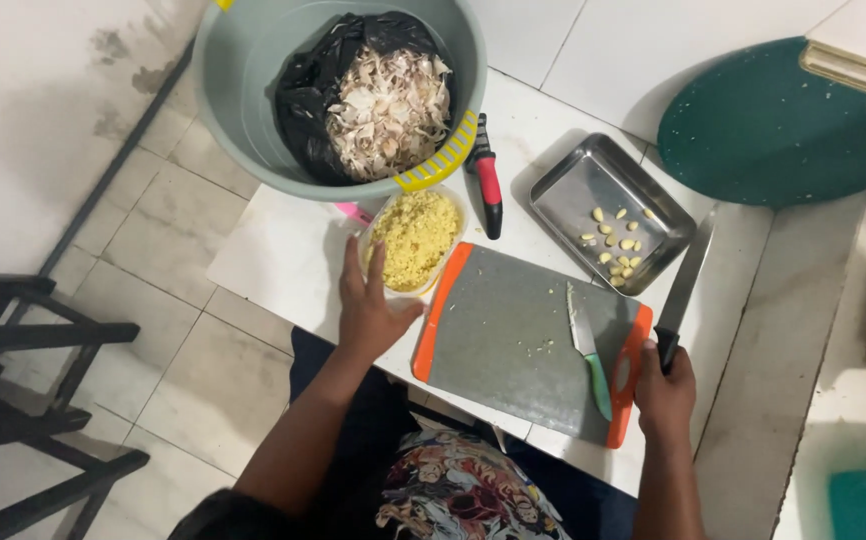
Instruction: The person uses a garlic press and knife to crush and peel garlic cloves. They then transfer whole cloves from a metal tray to a cutting board and begin chopping them.
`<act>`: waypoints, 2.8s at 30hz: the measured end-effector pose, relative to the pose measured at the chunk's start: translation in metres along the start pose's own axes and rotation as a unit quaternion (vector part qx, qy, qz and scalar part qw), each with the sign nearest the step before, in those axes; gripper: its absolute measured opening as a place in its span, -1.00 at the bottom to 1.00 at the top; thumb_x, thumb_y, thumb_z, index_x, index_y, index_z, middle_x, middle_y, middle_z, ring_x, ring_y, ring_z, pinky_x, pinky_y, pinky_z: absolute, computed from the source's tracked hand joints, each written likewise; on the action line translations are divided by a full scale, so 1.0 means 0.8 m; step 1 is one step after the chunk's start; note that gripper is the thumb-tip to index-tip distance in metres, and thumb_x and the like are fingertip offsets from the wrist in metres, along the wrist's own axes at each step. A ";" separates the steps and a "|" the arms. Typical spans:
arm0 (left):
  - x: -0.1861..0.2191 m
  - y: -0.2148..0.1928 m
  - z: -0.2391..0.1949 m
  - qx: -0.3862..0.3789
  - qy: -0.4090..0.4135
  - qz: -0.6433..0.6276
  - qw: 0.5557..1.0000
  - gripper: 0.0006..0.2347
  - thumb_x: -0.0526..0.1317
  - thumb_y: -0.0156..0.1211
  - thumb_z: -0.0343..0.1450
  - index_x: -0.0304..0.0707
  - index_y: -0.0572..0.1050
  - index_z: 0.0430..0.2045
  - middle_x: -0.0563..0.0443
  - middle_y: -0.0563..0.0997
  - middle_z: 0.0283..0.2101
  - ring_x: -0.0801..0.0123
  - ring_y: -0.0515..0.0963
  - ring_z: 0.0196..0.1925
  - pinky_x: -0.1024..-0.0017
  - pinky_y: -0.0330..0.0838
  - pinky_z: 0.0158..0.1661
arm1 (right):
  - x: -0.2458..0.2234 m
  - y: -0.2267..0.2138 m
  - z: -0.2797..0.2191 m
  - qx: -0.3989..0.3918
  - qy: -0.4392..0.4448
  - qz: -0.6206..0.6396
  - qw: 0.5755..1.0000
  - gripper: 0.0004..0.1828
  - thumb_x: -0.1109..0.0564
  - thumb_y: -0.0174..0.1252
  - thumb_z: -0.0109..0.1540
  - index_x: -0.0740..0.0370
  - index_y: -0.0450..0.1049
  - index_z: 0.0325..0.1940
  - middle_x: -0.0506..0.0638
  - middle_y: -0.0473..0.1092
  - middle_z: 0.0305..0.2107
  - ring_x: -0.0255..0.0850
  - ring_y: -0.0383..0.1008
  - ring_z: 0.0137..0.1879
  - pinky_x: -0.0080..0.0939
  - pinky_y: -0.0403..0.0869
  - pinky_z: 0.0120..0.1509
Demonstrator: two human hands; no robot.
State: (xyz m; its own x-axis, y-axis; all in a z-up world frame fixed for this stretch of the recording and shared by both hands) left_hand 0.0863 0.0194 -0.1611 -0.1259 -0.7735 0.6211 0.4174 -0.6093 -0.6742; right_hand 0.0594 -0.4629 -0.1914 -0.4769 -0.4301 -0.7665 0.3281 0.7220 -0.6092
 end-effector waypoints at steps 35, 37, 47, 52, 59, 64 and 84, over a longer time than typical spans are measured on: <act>-0.090 -0.002 0.000 -0.044 -0.475 -0.268 0.837 -0.63 -0.24 0.18 0.42 -0.23 0.50 0.15 -0.04 0.64 -0.41 0.36 0.65 -0.59 0.46 0.42 -0.64 | -0.083 0.019 -0.023 -0.093 -0.040 -0.072 0.992 -0.55 -0.09 0.09 0.42 0.29 0.31 -0.40 0.03 0.22 -0.63 -0.12 0.21 -0.52 -0.06 0.20 -0.39; -0.088 -0.008 0.013 -0.060 -0.487 -0.248 0.835 -0.65 -0.21 0.14 0.39 -0.22 0.57 0.08 0.00 0.67 -0.44 0.40 0.63 -0.59 0.43 0.37 -0.59 | -0.084 0.018 -0.026 -0.096 0.008 -0.104 0.990 -0.50 -0.16 0.03 0.42 0.26 0.24 -0.42 0.01 0.25 -0.52 -0.12 0.23 -0.38 -0.04 0.25 -0.29; -0.114 -0.005 0.041 -0.157 -0.438 -0.200 0.863 -0.78 -0.29 0.28 0.20 -0.30 0.66 -0.33 0.01 0.63 -0.47 0.44 0.55 -0.52 0.48 0.51 -0.53 | -0.074 0.021 -0.019 -0.085 0.007 -0.100 0.991 -0.55 -0.11 0.03 0.45 0.28 0.35 -0.34 0.05 0.33 -0.49 -0.09 0.31 -0.36 -0.01 0.29 -0.27; -0.131 -0.026 0.013 -0.109 -0.396 -0.241 0.879 -0.74 -0.40 0.30 0.26 -0.45 0.66 -0.17 -0.39 0.64 -0.36 0.00 0.71 -0.47 0.26 0.70 -0.46 | -0.077 0.016 -0.028 -0.062 -0.042 -0.052 0.996 -0.62 -0.05 0.17 0.43 0.31 0.45 -0.29 0.10 0.29 -0.66 -0.02 0.33 -0.52 -0.07 0.24 -0.37; -0.143 -0.088 0.000 -0.122 -0.441 -0.196 0.867 -0.72 -0.29 0.36 0.32 -0.37 0.66 -0.10 -0.38 0.65 -0.29 0.05 0.72 -0.40 0.31 0.73 -0.31 | -0.056 0.019 -0.012 -0.065 -0.025 -0.061 0.996 -0.60 -0.08 0.16 0.47 0.34 0.46 -0.20 0.19 0.35 -0.56 0.06 0.40 -0.42 0.03 0.33 -0.35; -0.151 -0.113 0.011 -0.133 -0.441 -0.167 0.872 -0.70 -0.29 0.30 0.34 -0.35 0.64 -0.04 -0.39 0.65 -0.24 0.05 0.72 -0.38 0.29 0.73 -0.27 | -0.070 0.021 -0.022 -0.069 -0.016 -0.050 0.996 -0.61 -0.08 0.12 0.49 0.34 0.47 -0.17 0.21 0.36 -0.56 0.08 0.43 -0.42 0.05 0.38 -0.38; 0.012 0.003 -0.122 -0.074 0.126 0.048 0.988 -0.24 0.48 0.17 0.22 0.10 0.51 0.24 -0.18 0.50 0.13 0.00 0.54 -0.01 0.19 0.47 -0.05 | -0.087 0.071 -0.012 -0.065 -0.051 0.025 0.996 -0.67 -0.08 0.19 0.38 0.26 0.48 -0.20 0.11 0.38 -0.58 -0.14 0.38 -0.46 -0.10 0.35 -0.42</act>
Point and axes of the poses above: each hand's wrist, its own z-axis towards the middle knuckle, its own y-axis out of the palm, x = y × z, the point moved 6 cm from there along z, towards the middle knuckle
